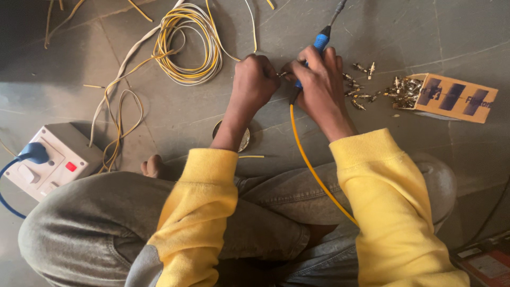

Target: The person sits on the floor and solders small metal connectors onto the ends of yellow and white wires using a soldering iron and solder wire. They repeatedly pick up a wire, apply the soldering iron to the connector, and add solder to secure the connection.

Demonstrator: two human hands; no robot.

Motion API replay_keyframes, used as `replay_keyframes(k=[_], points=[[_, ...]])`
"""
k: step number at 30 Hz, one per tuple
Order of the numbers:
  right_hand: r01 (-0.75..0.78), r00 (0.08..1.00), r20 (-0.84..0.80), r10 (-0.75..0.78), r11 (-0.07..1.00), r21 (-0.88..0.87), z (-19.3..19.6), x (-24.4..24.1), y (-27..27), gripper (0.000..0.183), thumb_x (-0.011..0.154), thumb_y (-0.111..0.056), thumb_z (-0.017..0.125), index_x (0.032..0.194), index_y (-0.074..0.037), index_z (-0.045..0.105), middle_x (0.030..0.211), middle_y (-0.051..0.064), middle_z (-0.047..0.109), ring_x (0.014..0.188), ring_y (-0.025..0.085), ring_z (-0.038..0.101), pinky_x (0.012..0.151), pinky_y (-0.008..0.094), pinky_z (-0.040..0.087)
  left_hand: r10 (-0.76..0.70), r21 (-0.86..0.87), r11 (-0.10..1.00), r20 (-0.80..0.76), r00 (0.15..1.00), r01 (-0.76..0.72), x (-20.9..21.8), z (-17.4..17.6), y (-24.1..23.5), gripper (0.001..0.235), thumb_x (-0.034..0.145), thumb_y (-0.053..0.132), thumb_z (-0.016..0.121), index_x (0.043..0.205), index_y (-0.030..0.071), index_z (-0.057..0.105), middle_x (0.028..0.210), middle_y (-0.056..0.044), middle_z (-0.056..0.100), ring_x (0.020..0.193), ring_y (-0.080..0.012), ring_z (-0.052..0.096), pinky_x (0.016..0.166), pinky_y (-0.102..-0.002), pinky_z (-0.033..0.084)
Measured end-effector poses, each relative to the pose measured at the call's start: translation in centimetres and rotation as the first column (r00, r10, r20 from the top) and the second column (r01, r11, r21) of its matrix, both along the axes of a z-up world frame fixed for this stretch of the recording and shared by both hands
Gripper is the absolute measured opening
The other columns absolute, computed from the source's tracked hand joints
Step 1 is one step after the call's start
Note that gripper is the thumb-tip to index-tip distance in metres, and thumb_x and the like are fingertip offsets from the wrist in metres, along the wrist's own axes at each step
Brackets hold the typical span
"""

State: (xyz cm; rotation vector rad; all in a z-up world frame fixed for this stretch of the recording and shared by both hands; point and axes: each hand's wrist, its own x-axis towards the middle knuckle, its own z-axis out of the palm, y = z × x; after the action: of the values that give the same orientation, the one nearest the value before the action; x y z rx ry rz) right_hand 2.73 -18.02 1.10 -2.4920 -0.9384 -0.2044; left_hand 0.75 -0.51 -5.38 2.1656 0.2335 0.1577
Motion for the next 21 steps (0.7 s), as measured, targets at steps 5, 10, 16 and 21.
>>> replay_keyframes(k=[5,10,16,21], points=[[0.005,1.0,-0.004,-0.005,1.0,-0.007,-0.1,-0.2,0.0,0.023,0.081,-0.006,0.082,0.103,-0.012,0.077,0.11,0.003,0.058,0.103,0.03,0.052,0.085,0.044,0.041,-0.016,-0.03,0.999,-0.03,0.999,0.015,-0.1,0.1,0.2,0.012,0.065,0.008,0.079,0.068,0.002,0.069,0.068,-0.018,0.068,0.064,-0.0348,0.072,0.063,-0.042,0.057],[-0.019,1.0,0.006,0.019,1.0,0.018,0.0,0.2,0.0,0.02,0.082,-0.007,0.083,0.099,-0.009,0.073,0.111,0.005,0.058,0.104,0.032,0.051,0.087,0.045,0.042,-0.001,-0.016,1.0,-0.034,0.999,0.001,0.2,0.3,0.1,0.009,0.068,0.009,0.078,0.07,0.003,0.071,0.07,-0.019,0.069,0.066,-0.0348,0.073,0.064,-0.042,0.057],[0.006,1.0,-0.021,-0.007,0.999,-0.032,-0.2,0.3,-0.3,0.035,0.071,0.007,0.074,0.102,-0.008,0.072,0.119,0.005,0.06,0.106,0.033,0.053,0.088,0.046,0.043,-0.005,-0.03,1.0,-0.087,0.996,0.003,0.2,0.4,0.3,0.006,0.069,0.008,0.076,0.072,0.003,0.073,0.072,-0.02,0.07,0.068,-0.0356,0.073,0.065,-0.042,0.058],[0.031,0.999,-0.01,-0.031,0.998,-0.056,0.5,1.1,-1.4,0.053,0.072,0.012,0.073,0.119,-0.011,0.072,0.125,0.002,0.06,0.109,0.03,0.054,0.093,0.044,0.044,-0.141,-0.061,0.989,-0.128,0.982,0.134,0.7,0.9,1.5,0.008,0.069,0.009,0.077,0.072,0.003,0.073,0.072,-0.02,0.071,0.071,-0.0356,0.074,0.067,-0.042,0.058]])
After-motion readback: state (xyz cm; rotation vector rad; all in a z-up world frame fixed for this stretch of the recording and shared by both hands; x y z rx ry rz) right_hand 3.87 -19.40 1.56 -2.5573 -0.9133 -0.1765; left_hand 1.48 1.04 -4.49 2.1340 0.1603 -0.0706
